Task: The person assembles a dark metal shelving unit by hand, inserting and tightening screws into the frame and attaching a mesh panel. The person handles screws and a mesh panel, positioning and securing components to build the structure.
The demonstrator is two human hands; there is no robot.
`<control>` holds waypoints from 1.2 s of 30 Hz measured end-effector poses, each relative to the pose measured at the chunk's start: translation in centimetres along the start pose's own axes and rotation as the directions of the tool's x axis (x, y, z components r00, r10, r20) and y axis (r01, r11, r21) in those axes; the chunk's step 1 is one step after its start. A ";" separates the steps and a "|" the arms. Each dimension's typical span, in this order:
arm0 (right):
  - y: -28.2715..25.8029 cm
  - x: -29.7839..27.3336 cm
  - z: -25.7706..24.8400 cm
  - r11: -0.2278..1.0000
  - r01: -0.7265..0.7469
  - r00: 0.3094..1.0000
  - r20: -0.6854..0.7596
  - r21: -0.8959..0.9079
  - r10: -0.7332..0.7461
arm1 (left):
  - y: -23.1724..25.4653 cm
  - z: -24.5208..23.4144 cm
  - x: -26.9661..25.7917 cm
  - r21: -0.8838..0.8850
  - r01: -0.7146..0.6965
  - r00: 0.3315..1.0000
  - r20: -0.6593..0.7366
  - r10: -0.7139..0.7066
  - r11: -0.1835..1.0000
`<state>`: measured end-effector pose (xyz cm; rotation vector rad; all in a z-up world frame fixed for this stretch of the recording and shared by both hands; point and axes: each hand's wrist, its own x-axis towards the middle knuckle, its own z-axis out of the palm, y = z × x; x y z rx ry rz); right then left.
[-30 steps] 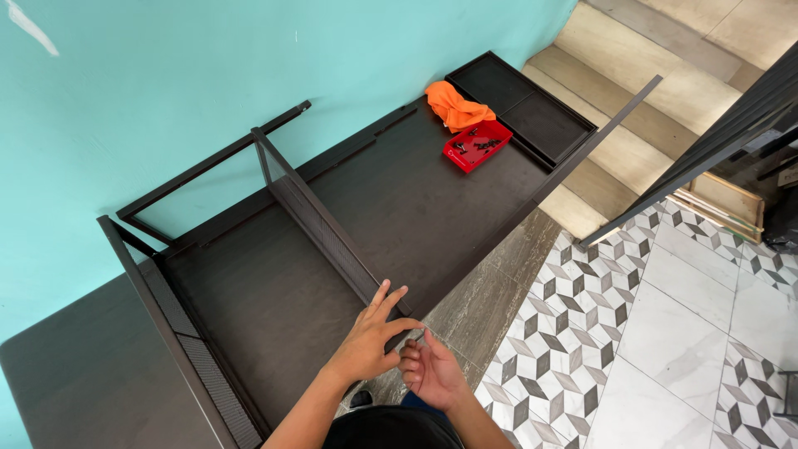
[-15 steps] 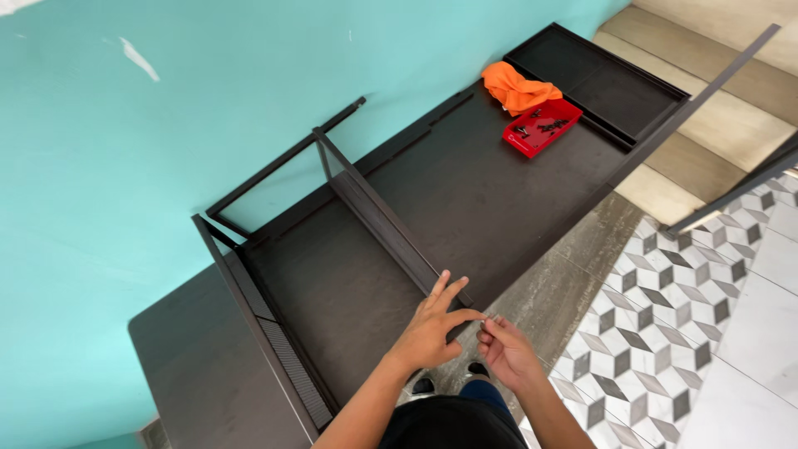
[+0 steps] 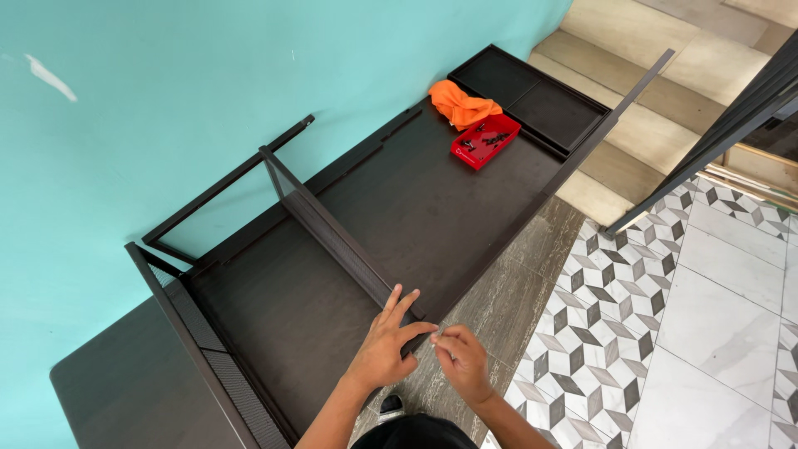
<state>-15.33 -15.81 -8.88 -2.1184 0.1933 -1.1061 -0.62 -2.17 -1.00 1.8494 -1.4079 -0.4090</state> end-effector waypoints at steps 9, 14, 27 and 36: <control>-0.5 1.1 -1.5 0.989 -0.137 0.974 0.191 0.062 0.123 | 0.3 0.6 0.3 0.098 -0.030 1.000 -0.002 0.030 0.995; -0.9 -0.3 -0.9 0.967 -0.221 0.970 0.137 0.127 0.203 | 0.8 1.1 0.4 0.180 -0.032 0.999 -0.001 0.033 0.983; 0.7 -2.6 1.6 0.224 -0.664 0.562 0.278 0.713 0.779 | 0.6 1.9 0.2 0.216 -0.075 0.994 -0.057 0.089 0.974; 1.4 -3.8 2.7 -0.026 -0.619 0.418 0.357 0.785 0.835 | 0.2 1.1 -0.5 0.112 -0.081 0.993 -0.081 0.090 0.990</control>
